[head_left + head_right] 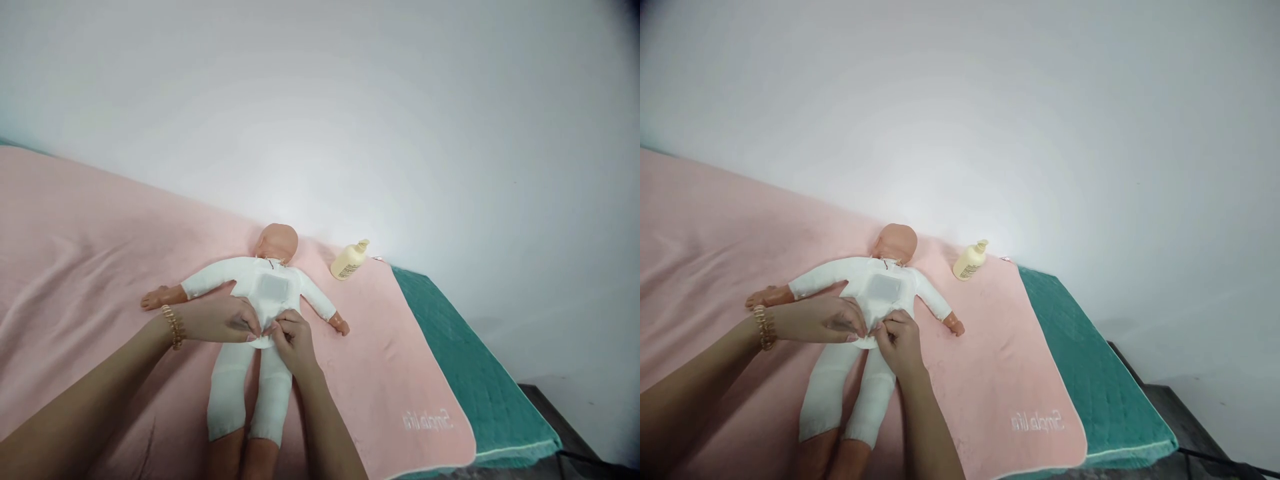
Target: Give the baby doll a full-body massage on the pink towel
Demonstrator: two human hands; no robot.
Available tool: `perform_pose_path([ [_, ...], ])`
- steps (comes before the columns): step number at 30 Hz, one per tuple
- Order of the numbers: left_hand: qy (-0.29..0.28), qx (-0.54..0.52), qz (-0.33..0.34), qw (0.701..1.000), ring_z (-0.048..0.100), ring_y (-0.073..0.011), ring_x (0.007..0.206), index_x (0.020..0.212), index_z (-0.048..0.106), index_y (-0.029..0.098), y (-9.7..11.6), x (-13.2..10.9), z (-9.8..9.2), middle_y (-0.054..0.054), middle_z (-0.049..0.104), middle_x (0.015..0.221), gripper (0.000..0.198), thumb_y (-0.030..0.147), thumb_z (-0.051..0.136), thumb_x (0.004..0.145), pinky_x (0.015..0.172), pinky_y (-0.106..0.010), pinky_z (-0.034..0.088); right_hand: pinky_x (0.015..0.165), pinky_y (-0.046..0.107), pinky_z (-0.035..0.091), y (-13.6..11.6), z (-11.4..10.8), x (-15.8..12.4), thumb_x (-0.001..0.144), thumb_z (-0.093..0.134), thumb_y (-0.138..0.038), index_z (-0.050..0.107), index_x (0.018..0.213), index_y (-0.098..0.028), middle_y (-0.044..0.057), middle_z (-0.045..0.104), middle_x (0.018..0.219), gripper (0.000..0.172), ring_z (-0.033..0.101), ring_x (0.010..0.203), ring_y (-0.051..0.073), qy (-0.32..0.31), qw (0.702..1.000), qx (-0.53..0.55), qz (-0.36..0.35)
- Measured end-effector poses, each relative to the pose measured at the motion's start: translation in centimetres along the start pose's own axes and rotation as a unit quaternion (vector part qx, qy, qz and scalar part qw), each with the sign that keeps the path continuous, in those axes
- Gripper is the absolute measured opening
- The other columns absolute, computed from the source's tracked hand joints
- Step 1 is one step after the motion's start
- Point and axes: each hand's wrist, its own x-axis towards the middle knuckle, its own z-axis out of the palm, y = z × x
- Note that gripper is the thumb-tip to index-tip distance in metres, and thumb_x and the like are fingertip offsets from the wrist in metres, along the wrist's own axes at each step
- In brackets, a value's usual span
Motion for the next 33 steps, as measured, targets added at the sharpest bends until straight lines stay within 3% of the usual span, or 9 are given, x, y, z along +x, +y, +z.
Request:
perform_pose_path([
  [5,0.02,-0.002,0.004,1.0,0.062,-0.0187,0.096,0.097,0.073,0.021,0.0,-0.1,-0.4,-0.001,0.072,0.102,0.027,0.036,0.053,0.09,0.086,-0.025,0.046,0.066,0.032,0.044,0.0,-0.1,-0.3,0.095,0.05,-0.028,0.077,0.075,-0.024,0.004,0.061,0.072,0.033,0.056,0.072,0.018,0.035,0.999,0.003,0.004],
  [9,0.06,0.033,0.005,0.998,0.061,-0.0196,0.1,0.097,0.072,0.021,-0.3,-0.1,-1.0,-0.001,0.072,0.104,0.027,0.037,0.051,0.093,0.101,-0.033,0.038,0.077,0.035,0.044,-0.1,-0.4,-0.3,0.096,0.048,-0.032,0.078,0.084,-0.026,0.005,0.062,0.084,0.033,0.055,0.084,0.02,0.076,0.997,-0.005,0.016],
  [11,0.067,0.043,0.003,0.997,0.06,-0.02,0.102,0.098,0.072,0.021,-0.6,0.0,-1.0,0.0,0.072,0.105,0.027,0.037,0.05,0.094,0.103,-0.035,0.035,0.08,0.036,0.044,-0.1,-0.4,-0.2,0.096,0.047,-0.033,0.078,0.086,-0.026,0.005,0.062,0.086,0.033,0.055,0.087,0.02,0.069,0.997,0.001,0.033],
  [17,0.05,0.009,-0.004,0.999,0.06,-0.0201,0.1,0.093,0.072,0.02,-1.2,0.4,-0.4,0.0,0.072,0.1,0.026,0.038,0.053,0.092,0.092,-0.03,0.043,0.082,0.037,0.042,0.3,-0.1,0.1,0.097,0.047,-0.033,0.077,0.078,-0.026,0.004,0.063,0.083,0.036,0.055,0.087,0.02,0.036,0.996,0.01,0.077],
  [21,0.046,-0.004,0.002,0.999,0.059,-0.0203,0.102,0.095,0.071,0.02,-1.3,0.5,-0.5,-0.002,0.071,0.103,0.028,0.04,0.053,0.092,0.093,-0.029,0.043,0.084,0.037,0.042,0.2,-0.1,0.1,0.097,0.046,-0.033,0.076,0.078,-0.026,0.004,0.061,0.083,0.036,0.054,0.088,0.02,0.045,0.997,-0.007,0.07],
  [27,0.081,0.019,0.02,0.996,0.054,-0.0215,0.113,0.106,0.07,0.023,-1.8,0.5,-0.5,0.0,0.067,0.119,0.027,0.038,0.052,0.093,0.104,-0.033,0.035,0.095,0.042,0.038,0.2,-0.1,-0.1,0.097,0.045,-0.035,0.074,0.086,-0.024,0.007,0.058,0.099,0.033,0.052,0.103,0.023,0.054,0.996,-0.05,0.051],
  [33,0.071,0.026,-0.002,0.997,0.056,-0.0223,0.109,0.102,0.07,0.022,-2.2,0.9,0.0,-0.002,0.07,0.112,0.027,0.04,0.054,0.091,0.098,-0.033,0.041,0.093,0.039,0.039,0.3,0.0,0.3,0.096,0.046,-0.032,0.073,0.081,-0.024,0.005,0.06,0.094,0.032,0.053,0.098,0.021,0.022,0.995,-0.049,0.089],
])
